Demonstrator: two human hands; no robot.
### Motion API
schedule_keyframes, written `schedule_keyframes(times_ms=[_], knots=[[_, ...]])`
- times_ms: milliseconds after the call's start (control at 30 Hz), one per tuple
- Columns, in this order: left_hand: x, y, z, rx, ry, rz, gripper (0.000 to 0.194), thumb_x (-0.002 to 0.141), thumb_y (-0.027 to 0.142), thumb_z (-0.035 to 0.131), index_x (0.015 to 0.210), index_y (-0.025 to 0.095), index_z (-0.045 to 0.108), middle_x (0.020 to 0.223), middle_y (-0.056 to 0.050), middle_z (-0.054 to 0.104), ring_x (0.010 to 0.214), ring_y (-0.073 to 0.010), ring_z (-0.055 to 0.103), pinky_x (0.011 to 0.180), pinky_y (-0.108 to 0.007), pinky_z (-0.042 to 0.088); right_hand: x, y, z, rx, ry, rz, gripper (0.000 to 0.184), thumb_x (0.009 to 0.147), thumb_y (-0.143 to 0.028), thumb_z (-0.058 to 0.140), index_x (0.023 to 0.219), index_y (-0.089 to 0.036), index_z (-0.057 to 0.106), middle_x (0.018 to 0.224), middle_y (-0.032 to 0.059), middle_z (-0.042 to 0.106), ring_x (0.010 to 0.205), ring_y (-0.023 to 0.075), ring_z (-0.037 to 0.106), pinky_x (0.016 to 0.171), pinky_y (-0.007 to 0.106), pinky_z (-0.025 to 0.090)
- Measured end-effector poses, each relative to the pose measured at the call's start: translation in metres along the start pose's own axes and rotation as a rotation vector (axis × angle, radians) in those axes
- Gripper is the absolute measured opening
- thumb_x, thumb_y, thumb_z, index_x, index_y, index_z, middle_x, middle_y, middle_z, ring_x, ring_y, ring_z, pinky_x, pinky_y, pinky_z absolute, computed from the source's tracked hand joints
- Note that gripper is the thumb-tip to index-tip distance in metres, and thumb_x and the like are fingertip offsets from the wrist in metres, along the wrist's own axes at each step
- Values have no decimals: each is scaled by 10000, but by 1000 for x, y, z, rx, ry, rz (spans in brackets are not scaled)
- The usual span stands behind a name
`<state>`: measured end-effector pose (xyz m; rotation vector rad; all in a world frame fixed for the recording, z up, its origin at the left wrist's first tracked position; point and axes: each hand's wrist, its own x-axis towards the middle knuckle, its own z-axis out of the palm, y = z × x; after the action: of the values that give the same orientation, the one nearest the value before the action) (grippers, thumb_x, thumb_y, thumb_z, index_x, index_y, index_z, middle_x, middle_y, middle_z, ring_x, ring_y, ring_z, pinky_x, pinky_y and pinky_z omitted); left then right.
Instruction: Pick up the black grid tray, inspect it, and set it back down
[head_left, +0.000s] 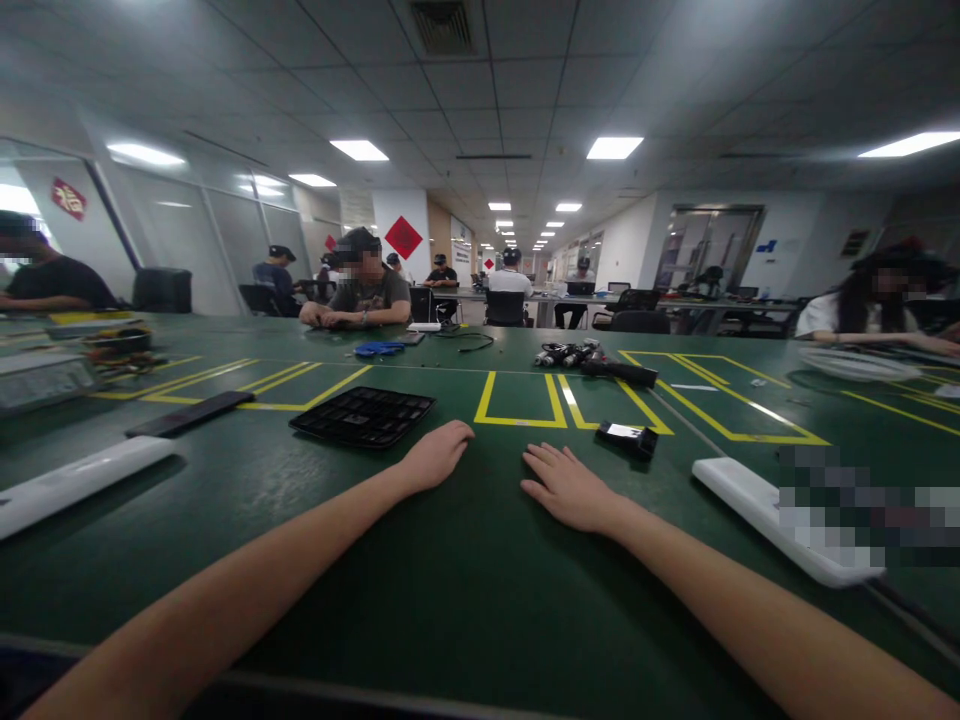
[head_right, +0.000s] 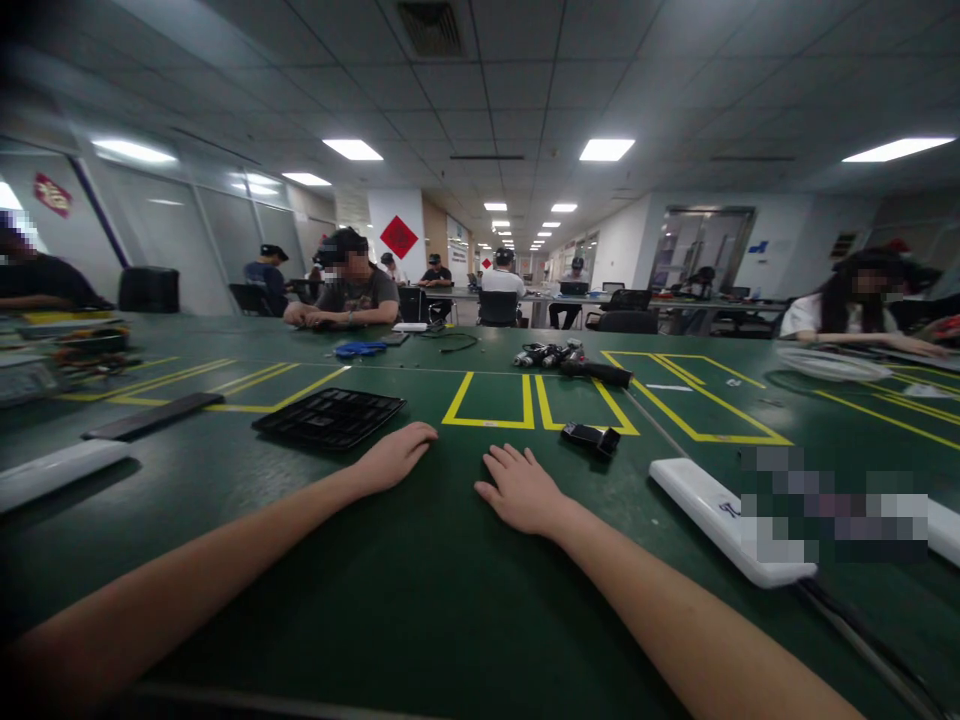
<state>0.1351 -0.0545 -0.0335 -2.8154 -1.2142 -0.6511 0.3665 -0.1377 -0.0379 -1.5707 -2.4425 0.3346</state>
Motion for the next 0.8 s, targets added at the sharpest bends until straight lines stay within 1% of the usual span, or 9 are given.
schedule_keyframes(times_ms=[100,167,233,300,400,533,633,733,800], knots=[[-8,18,-7,48,77,157,246,837,133,405,993,140,595,1102,-112,583,1067,-206,511,948,-383,397,3,8,-6,-19,55,-19,623,855,-538,257,1331,-148,357,1429,123,320,1323,285,252,1069,511,185],[-15,38,-9,51,4,339,239,848,133,398,979,148,598,1054,-99,601,1015,-191,531,913,-355,415,6,19,-14,-80,155,14,575,863,-488,286,1315,-144,382,1411,127,351,1309,279,281,1068,494,204],[-22,59,-10,57,-105,498,238,854,139,402,1000,153,589,1025,-84,610,953,-177,548,864,-319,431,6,37,-24,-174,276,119,533,867,-422,309,1302,-125,397,1399,142,363,1303,288,284,1063,490,215],[-25,73,-10,85,-159,557,248,864,153,395,1041,151,568,1020,-79,607,920,-179,551,824,-308,434,4,60,-31,-255,362,258,518,871,-379,301,1297,-101,395,1393,159,363,1300,306,278,1051,496,228],[-21,73,-10,161,-112,400,246,883,194,368,1037,137,552,968,-90,592,868,-193,551,763,-312,435,-4,94,-34,-368,370,447,512,865,-373,303,1280,-92,406,1381,169,373,1284,333,282,1022,506,242],[-6,40,-12,241,-19,-50,251,866,307,413,959,117,548,926,-122,564,840,-237,554,711,-338,440,-9,121,-29,-370,296,533,484,863,-420,277,1169,-120,502,1224,177,527,1130,322,462,914,493,340],[0,14,-10,35,-4,-323,197,823,312,485,835,126,549,870,-121,571,867,-255,557,759,-366,430,-7,124,-27,-368,279,532,463,862,-406,273,1109,-114,534,1127,184,579,1045,305,517,865,436,368],[2,1,-6,-196,9,-419,76,763,190,544,707,140,530,821,-99,584,883,-243,556,822,-370,407,-6,123,-27,-378,275,524,453,864,-400,276,1098,-111,535,1107,189,584,1035,297,520,859,403,359],[4,-2,-6,-356,51,-468,89,717,133,573,645,147,523,789,-75,585,867,-222,556,822,-339,409,-6,122,-28,-387,275,518,451,867,-399,274,1100,-112,531,1097,185,588,1024,292,525,851,387,360]])
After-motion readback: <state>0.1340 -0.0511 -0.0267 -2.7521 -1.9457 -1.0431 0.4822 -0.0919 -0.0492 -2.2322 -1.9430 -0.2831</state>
